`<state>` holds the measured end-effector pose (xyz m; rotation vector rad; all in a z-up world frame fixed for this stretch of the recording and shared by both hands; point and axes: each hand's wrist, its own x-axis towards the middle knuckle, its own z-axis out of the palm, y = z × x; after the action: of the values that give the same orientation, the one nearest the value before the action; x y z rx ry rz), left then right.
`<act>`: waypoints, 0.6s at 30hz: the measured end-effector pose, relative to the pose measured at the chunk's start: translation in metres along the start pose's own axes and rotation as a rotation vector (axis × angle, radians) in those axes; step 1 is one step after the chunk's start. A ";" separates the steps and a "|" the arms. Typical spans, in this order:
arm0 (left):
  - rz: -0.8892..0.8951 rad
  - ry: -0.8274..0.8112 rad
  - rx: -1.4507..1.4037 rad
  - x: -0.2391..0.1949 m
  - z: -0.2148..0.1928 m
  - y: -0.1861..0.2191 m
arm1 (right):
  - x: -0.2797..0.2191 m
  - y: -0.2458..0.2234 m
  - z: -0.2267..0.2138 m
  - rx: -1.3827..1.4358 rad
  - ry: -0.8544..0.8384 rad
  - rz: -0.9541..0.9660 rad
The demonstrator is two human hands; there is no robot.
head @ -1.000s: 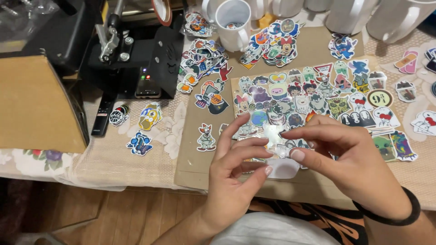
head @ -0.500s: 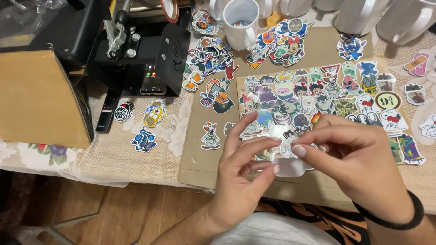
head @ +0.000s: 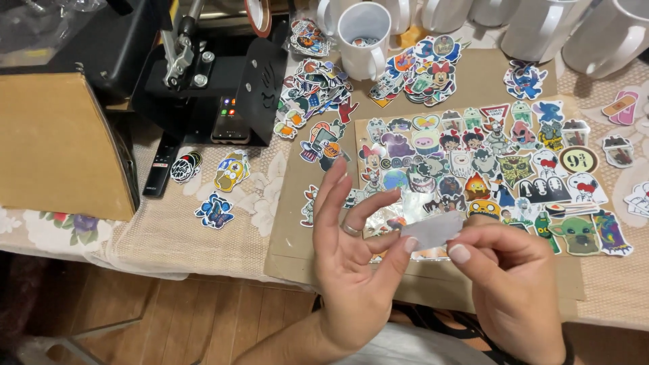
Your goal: The person is organizing a collection of stickers by peeling off their backings and sticking them onto a clear plastic sheet.
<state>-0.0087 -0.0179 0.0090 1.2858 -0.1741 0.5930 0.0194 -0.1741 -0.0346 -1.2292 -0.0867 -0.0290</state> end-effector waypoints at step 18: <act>0.114 0.026 0.097 -0.012 0.003 0.007 | 0.001 -0.020 0.026 -0.432 0.009 -0.202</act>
<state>-0.0215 -0.0237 0.0105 1.3673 -0.1996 0.7224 0.0177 -0.1565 -0.0070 -1.6481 -0.2048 -0.2394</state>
